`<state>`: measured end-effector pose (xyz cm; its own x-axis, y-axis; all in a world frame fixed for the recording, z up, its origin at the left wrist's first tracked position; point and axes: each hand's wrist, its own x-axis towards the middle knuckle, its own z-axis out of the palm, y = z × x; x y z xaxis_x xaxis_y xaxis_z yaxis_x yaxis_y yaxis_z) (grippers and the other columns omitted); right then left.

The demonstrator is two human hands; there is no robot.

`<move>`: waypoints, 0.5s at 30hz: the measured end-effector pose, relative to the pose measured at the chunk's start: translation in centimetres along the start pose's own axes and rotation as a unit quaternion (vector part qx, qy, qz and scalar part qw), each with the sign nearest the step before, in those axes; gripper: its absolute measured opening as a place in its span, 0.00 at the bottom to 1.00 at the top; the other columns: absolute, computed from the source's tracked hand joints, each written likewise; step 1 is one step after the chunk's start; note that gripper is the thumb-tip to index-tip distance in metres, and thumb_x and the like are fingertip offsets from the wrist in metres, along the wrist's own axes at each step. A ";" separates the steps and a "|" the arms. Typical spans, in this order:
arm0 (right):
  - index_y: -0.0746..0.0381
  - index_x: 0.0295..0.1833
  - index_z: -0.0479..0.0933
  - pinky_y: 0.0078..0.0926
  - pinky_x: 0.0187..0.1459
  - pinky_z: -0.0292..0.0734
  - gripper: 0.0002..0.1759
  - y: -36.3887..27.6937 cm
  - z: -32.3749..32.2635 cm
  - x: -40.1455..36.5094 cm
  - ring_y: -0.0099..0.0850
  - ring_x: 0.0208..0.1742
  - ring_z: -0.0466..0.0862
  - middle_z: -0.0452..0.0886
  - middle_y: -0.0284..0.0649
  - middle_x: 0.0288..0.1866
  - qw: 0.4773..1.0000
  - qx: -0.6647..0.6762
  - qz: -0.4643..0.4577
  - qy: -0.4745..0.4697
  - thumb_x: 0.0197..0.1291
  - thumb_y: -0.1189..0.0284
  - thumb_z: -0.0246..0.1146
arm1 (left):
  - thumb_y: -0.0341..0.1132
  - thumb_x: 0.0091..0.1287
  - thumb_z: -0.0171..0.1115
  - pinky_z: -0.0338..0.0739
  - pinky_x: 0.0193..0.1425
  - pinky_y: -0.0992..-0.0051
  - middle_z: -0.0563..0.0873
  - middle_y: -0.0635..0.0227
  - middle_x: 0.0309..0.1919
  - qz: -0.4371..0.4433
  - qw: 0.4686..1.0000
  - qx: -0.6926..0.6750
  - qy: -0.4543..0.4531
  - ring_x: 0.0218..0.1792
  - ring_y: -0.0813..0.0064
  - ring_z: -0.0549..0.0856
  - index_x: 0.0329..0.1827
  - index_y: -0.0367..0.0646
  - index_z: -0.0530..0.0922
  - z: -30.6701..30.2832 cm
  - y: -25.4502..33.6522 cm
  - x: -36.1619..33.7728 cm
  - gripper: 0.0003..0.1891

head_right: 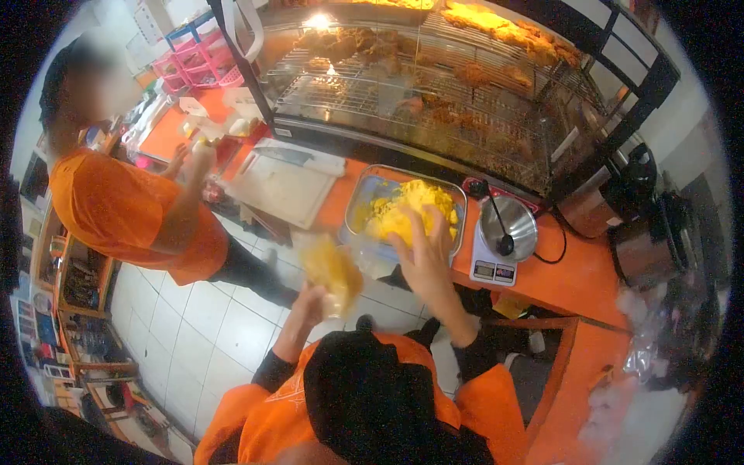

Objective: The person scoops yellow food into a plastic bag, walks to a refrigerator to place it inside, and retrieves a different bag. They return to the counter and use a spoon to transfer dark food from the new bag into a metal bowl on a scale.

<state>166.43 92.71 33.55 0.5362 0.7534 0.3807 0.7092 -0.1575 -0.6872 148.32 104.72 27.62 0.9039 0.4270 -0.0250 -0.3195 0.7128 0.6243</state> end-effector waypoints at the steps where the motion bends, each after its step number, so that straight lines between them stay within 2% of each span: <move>1: 0.62 0.50 0.72 0.28 0.53 0.67 0.14 -1.1 0.1 -0.4 0.35 0.47 0.76 0.74 0.43 0.41 0.988 -0.122 -0.052 0.078 0.63 0.66 0.56 | 0.29 0.49 0.70 0.66 0.63 0.65 0.66 0.62 0.62 0.025 0.998 0.050 0.001 0.61 0.68 0.69 0.65 0.44 0.55 0.0 -0.2 0.2 0.41; 2: 0.63 0.49 0.73 0.27 0.51 0.68 0.14 -2.3 0.3 -0.9 0.35 0.47 0.76 0.74 0.42 0.41 1.000 -0.017 -0.017 0.010 0.62 0.66 0.57 | 0.25 0.48 0.70 0.66 0.63 0.67 0.67 0.64 0.59 0.048 0.994 0.099 0.002 0.60 0.70 0.69 0.64 0.45 0.55 -0.1 -0.4 0.4 0.41; 4: 0.64 0.47 0.74 0.26 0.48 0.70 0.14 -4.3 1.0 -1.6 0.33 0.47 0.76 0.74 0.41 0.42 0.972 0.192 0.057 -0.124 0.61 0.66 0.58 | 0.23 0.47 0.70 0.65 0.63 0.68 0.67 0.66 0.56 0.086 0.984 0.154 0.012 0.60 0.72 0.68 0.63 0.45 0.55 -0.1 -0.9 0.4 0.41; 7: 0.66 0.47 0.72 0.24 0.46 0.72 0.16 -4.1 2.6 -1.4 0.28 0.45 0.77 0.75 0.39 0.43 0.961 0.174 0.097 -0.193 0.60 0.66 0.61 | 0.21 0.46 0.70 0.65 0.63 0.70 0.66 0.66 0.56 0.127 0.967 0.222 0.005 0.60 0.73 0.67 0.61 0.46 0.54 -0.6 -0.8 0.3 0.41; 8: 0.66 0.48 0.71 0.23 0.46 0.72 0.17 -3.8 3.0 -1.3 0.26 0.45 0.76 0.75 0.39 0.44 0.946 0.222 0.101 -0.214 0.59 0.66 0.61 | 0.21 0.46 0.70 0.65 0.63 0.70 0.66 0.66 0.56 0.140 0.960 0.242 0.000 0.61 0.73 0.67 0.61 0.46 0.54 -0.9 -0.6 0.3 0.41; 10: 0.66 0.50 0.69 0.21 0.47 0.72 0.19 -3.2 3.5 -0.9 0.23 0.45 0.76 0.75 0.37 0.46 0.906 0.317 0.110 -0.259 0.59 0.67 0.63 | 0.21 0.46 0.71 0.66 0.63 0.69 0.66 0.65 0.56 0.137 0.956 0.261 -0.003 0.61 0.72 0.67 0.60 0.46 0.54 -1.5 -0.1 0.1 0.41; 13: 0.65 0.54 0.63 0.20 0.48 0.72 0.22 -2.2 4.4 -0.7 0.22 0.48 0.75 0.74 0.37 0.47 0.903 0.296 0.092 -0.297 0.59 0.69 0.62 | 0.21 0.46 0.71 0.67 0.63 0.69 0.65 0.65 0.56 0.124 0.948 0.293 -0.011 0.61 0.71 0.67 0.59 0.46 0.55 -2.0 1.0 -0.2 0.40; 15: 0.63 0.56 0.61 0.20 0.49 0.71 0.23 -2.5 4.0 -0.2 0.22 0.48 0.75 0.75 0.37 0.46 0.866 0.349 0.119 -0.338 0.59 0.71 0.62 | 0.20 0.47 0.71 0.68 0.63 0.69 0.66 0.65 0.56 0.120 0.948 0.296 -0.003 0.61 0.71 0.67 0.59 0.46 0.55 -2.4 1.6 -0.2 0.40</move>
<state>162.78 95.50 32.75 0.0703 0.9915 -0.1097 0.0393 -0.1127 -0.9929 146.96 107.11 26.80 0.8273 0.5334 0.1762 -0.3018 0.1575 0.9403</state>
